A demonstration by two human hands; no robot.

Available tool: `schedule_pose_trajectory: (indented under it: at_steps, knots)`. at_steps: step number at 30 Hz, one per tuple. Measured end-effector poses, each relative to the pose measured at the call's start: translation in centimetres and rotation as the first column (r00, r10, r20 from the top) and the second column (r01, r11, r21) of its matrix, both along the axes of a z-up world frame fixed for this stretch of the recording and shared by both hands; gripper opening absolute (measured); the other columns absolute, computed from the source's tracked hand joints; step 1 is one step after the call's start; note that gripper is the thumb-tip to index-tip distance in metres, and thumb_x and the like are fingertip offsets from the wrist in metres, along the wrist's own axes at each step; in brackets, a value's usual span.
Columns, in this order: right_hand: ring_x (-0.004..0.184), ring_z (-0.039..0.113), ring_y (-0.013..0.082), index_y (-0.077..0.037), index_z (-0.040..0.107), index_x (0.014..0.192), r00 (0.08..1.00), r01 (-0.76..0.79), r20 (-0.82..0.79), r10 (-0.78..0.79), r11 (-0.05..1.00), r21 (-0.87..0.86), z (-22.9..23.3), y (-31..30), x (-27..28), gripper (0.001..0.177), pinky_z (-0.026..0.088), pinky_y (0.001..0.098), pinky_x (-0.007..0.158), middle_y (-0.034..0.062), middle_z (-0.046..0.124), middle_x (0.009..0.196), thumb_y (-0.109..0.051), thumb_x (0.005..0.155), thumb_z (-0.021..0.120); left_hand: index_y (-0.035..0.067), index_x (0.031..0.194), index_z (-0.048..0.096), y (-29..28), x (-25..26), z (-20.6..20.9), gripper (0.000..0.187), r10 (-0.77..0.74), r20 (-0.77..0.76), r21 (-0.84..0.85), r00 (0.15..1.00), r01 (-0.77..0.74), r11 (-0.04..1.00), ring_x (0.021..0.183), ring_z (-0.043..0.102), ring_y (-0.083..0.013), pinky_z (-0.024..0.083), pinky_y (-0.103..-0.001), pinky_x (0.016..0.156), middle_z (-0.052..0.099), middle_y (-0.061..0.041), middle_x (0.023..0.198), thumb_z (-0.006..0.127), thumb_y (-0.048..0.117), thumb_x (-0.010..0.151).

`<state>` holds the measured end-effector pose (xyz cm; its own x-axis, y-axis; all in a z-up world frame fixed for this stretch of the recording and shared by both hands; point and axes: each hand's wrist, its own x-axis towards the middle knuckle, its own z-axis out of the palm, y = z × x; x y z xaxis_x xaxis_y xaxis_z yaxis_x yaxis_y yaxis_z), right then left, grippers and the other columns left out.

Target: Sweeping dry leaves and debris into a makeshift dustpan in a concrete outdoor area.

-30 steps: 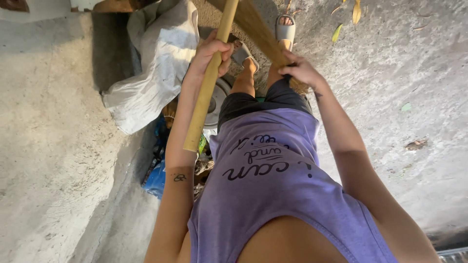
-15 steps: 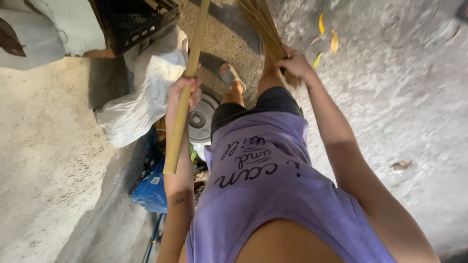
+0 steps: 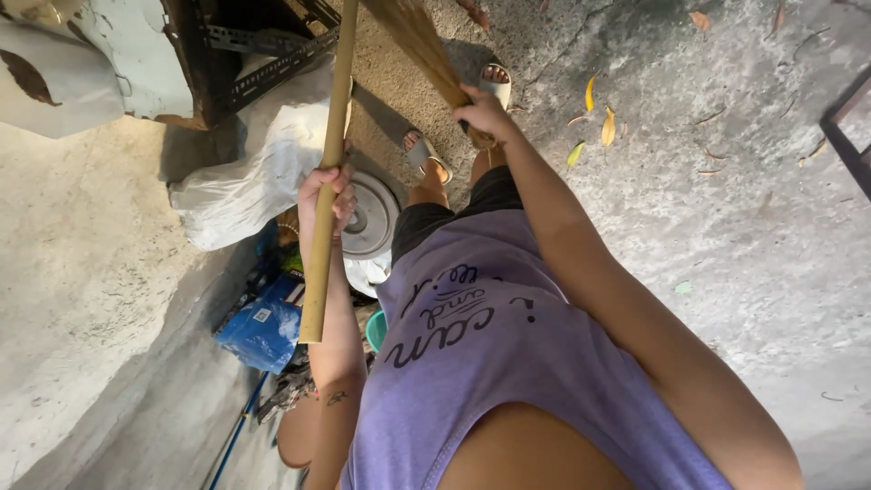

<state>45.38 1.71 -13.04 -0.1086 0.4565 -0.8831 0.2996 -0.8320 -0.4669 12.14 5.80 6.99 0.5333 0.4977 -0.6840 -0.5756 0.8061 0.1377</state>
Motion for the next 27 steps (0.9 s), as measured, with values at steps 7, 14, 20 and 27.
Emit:
schedule_pose_trajectory:
  at_steps: [7, 14, 20, 27]
  knots:
    - [0.116, 0.068, 0.0219, -0.013, 0.043, 0.157, 0.959, 0.266, 0.031, -0.281, 0.934, 0.237, -3.2, -3.4, 11.3, 0.081, 0.054, 0.0354, 0.100, 0.0150, 0.061, 0.145, -0.023, 0.087, 0.081, -0.006, 0.147, 0.045, 0.8, -0.4, -0.6, 0.051, 0.096, 0.018, -0.019, 0.995, -0.096, 0.995, 0.046, 0.050, -0.0146, 0.044, -0.026, 0.041, 0.051, -0.007, 0.078, 0.049, 0.010, 0.099]
    - [0.102, 0.065, 0.0239, -0.011, 0.050, 0.154, 0.919, 0.384, -0.084, -0.386, 0.923, -0.035, 8.4, -4.7, 16.5, 0.081, 0.054, 0.0379, 0.082, 0.0178, 0.065, 0.136, -0.026, 0.079, 0.076, -0.008, 0.144, 0.047, 1.1, 0.9, -2.0, 0.049, 0.086, -0.019, -0.049, 0.996, -0.086, 0.995, 0.046, 0.050, -0.0143, 0.045, -0.027, 0.044, 0.052, -0.006, 0.077, 0.049, 0.012, 0.099]
    - [0.123, 0.063, 0.0236, -0.011, 0.054, 0.150, 0.984, 0.145, -0.089, -0.154, 0.985, -0.096, 6.6, -5.3, 17.3, 0.079, 0.048, 0.0333, 0.103, 0.0144, 0.065, 0.140, -0.032, 0.079, 0.078, -0.007, 0.143, 0.047, 2.0, 3.4, -3.1, 0.048, 0.065, 0.025, -0.071, 0.998, -0.064, 0.995, 0.047, 0.049, -0.0138, 0.043, -0.025, 0.041, 0.051, -0.006, 0.077, 0.048, 0.012, 0.099]
    - [0.115, 0.063, 0.0445, -0.017, 0.045, 0.158, 0.918, 0.393, 0.134, -0.372, 0.897, -0.202, 10.0, -4.4, 21.3, 0.081, 0.053, 0.0457, 0.099, 0.0239, 0.067, 0.134, -0.026, 0.083, 0.074, -0.005, 0.145, 0.047, 2.6, 4.6, -3.9, 0.051, 0.003, 0.044, -0.082, 0.999, 0.000, 0.997, 0.045, 0.047, -0.0130, 0.043, -0.025, 0.041, 0.050, -0.005, 0.077, 0.048, 0.012, 0.098]
